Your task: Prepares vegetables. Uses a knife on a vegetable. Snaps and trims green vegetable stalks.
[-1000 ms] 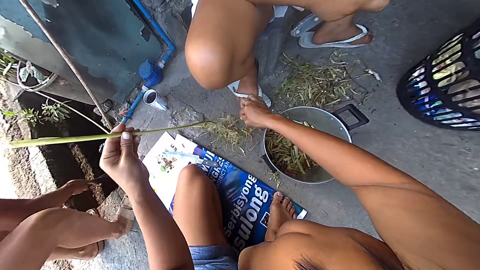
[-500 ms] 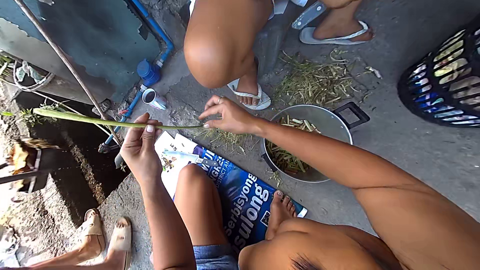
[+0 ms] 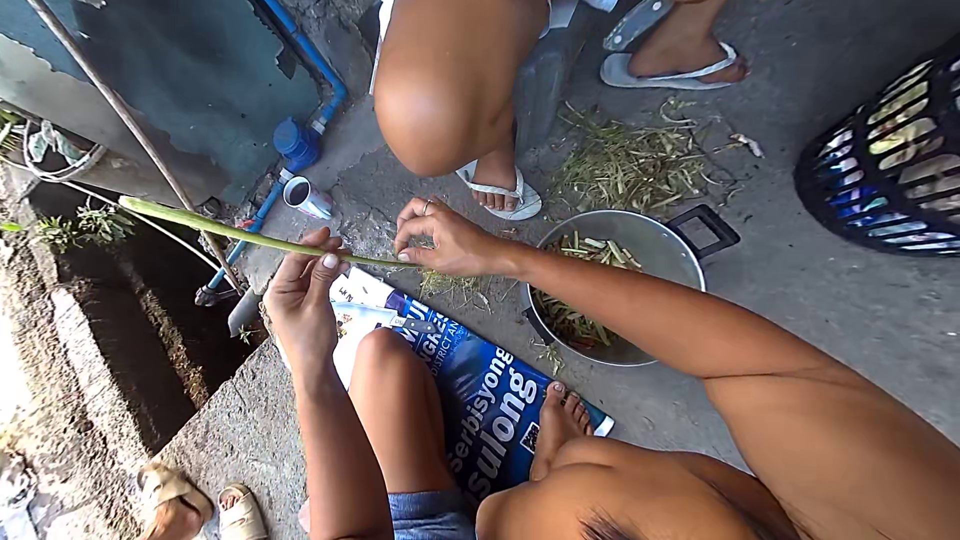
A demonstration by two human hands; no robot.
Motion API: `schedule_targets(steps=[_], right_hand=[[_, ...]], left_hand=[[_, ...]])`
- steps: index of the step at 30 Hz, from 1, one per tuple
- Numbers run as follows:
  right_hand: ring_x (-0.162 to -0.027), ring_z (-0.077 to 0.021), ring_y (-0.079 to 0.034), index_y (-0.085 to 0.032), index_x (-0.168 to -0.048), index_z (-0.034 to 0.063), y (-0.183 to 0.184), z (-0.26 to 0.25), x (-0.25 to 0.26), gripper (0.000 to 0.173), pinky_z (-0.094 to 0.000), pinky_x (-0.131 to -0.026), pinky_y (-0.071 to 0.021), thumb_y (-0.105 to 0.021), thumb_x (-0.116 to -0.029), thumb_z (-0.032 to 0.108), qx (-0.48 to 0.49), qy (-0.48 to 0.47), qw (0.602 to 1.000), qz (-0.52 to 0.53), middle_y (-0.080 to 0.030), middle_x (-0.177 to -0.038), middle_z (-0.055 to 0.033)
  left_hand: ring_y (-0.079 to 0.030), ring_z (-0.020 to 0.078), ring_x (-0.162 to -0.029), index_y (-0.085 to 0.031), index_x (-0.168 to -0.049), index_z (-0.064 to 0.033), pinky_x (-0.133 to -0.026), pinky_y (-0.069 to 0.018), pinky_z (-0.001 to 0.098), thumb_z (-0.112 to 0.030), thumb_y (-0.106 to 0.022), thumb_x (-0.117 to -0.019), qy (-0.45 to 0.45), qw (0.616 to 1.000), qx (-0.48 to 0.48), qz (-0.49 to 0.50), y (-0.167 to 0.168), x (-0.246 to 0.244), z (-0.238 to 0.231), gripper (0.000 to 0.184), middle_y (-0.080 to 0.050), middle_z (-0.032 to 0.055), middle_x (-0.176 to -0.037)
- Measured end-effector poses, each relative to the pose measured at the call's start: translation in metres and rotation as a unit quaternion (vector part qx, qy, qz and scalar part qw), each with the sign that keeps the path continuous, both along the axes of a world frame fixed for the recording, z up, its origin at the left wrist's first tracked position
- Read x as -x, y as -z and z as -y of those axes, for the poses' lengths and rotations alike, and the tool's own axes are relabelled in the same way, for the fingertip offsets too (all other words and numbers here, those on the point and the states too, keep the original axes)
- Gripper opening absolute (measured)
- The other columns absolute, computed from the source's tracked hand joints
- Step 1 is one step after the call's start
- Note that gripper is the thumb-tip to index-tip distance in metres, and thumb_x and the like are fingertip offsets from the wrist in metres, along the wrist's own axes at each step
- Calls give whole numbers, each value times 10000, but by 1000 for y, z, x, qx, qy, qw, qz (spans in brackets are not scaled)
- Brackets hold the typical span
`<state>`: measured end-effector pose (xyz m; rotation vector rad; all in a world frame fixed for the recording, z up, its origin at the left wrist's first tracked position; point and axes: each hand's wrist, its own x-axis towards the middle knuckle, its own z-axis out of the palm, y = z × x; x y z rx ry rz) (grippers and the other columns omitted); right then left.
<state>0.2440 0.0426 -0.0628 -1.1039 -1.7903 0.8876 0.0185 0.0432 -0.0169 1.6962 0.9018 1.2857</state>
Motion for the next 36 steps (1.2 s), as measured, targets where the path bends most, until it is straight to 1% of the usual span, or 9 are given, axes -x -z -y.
schedule_targets(steps=[3, 5, 7, 14, 19, 23, 27, 33, 36], right_hand=[[-1165, -293, -550, -762, -1084, 36, -3, 0, 1, 194, -436, -985, -458, -716, -944, 162, 15, 1, 998, -57, -606, -1231, -184], [-1140, -267, -557, -760, -1169, 49, -11, 2, 2, 267, -396, -935, -470, -725, -948, 195, 24, -10, 996, -80, -604, -1241, -182], [-1125, -248, -558, -778, -1139, 57, -19, 4, 5, 233, -384, -937, -464, -725, -949, 181, 22, -22, 995, -92, -620, -1208, -163], [-1061, -208, -567, -797, -903, 66, -22, 6, 10, 76, -362, -890, -450, -780, -887, 138, 5, -4, 996, -93, -669, -1093, -120], [-1076, -239, -546, -804, -912, 70, -16, 6, 9, 98, -396, -940, -424, -742, -906, 145, -60, 18, 996, -62, -645, -1073, -122], [-1087, -304, -554, -801, -893, 50, 3, 0, 0, 113, -462, -946, -436, -704, -900, 108, -96, 34, 995, -22, -654, -1070, -152], [-1146, -374, -555, -799, -905, 39, 38, -9, -25, 90, -546, -991, -439, -726, -893, 90, -9, 58, 997, 50, -652, -1128, -193], [-1233, -419, -519, -806, -952, 89, 101, -23, -76, 118, -644, -1056, -342, -705, -915, 137, 131, 114, 963, 206, -638, -1231, -204], [-1237, -432, -550, -794, -1008, 53, 116, -26, -98, 155, -651, -1019, -399, -686, -933, 136, 193, 141, 932, 273, -651, -1228, -241]], left_hand=[[-708, 79, -950, -627, -1274, -42, -868, -604, 269, -4, -562, -1008, 21, 1000, -4, -9, 0, -2, 1, 277, -704, -26, -1152], [-713, 82, -944, -631, -1266, -42, -867, -608, 278, -1, -564, -1005, 32, 999, -6, -15, 1, -3, 1, 272, -706, -26, -1160], [-713, 80, -951, -638, -1264, -45, -881, -611, 287, -12, -568, -1008, 42, 999, -4, -25, 1, -5, 3, 267, -697, -29, -1178], [-694, 75, -1001, -669, -1211, -56, -901, -608, 295, -52, -545, -1030, 69, 995, -16, -74, 2, -6, 6, 219, -656, -25, -1235], [-685, 41, -938, -681, -1185, -57, -871, -599, 263, -49, -542, -1035, 34, 996, -22, -73, 4, -7, 7, 205, -684, -54, -1133], [-683, 38, -938, -682, -1170, -90, -851, -591, 252, -60, -530, -1042, -4, 999, -31, -42, 1, 0, 2, 201, -695, -67, -1160], [-683, 54, -932, -668, -1198, -85, -860, -590, 262, -46, -511, -1042, -44, 999, -21, -18, -7, 13, 0, 225, -699, -61, -1116], [-680, 55, -893, -642, -1240, -63, -835, -591, 248, -13, -482, -1048, -98, 995, -15, 17, -16, 32, -4, 255, -700, -52, -1030], [-679, 48, -869, -626, -1248, -71, -815, -590, 232, -24, -458, -1059, -119, 992, -7, 43, -20, 42, -5, 258, -691, -63, -994]])
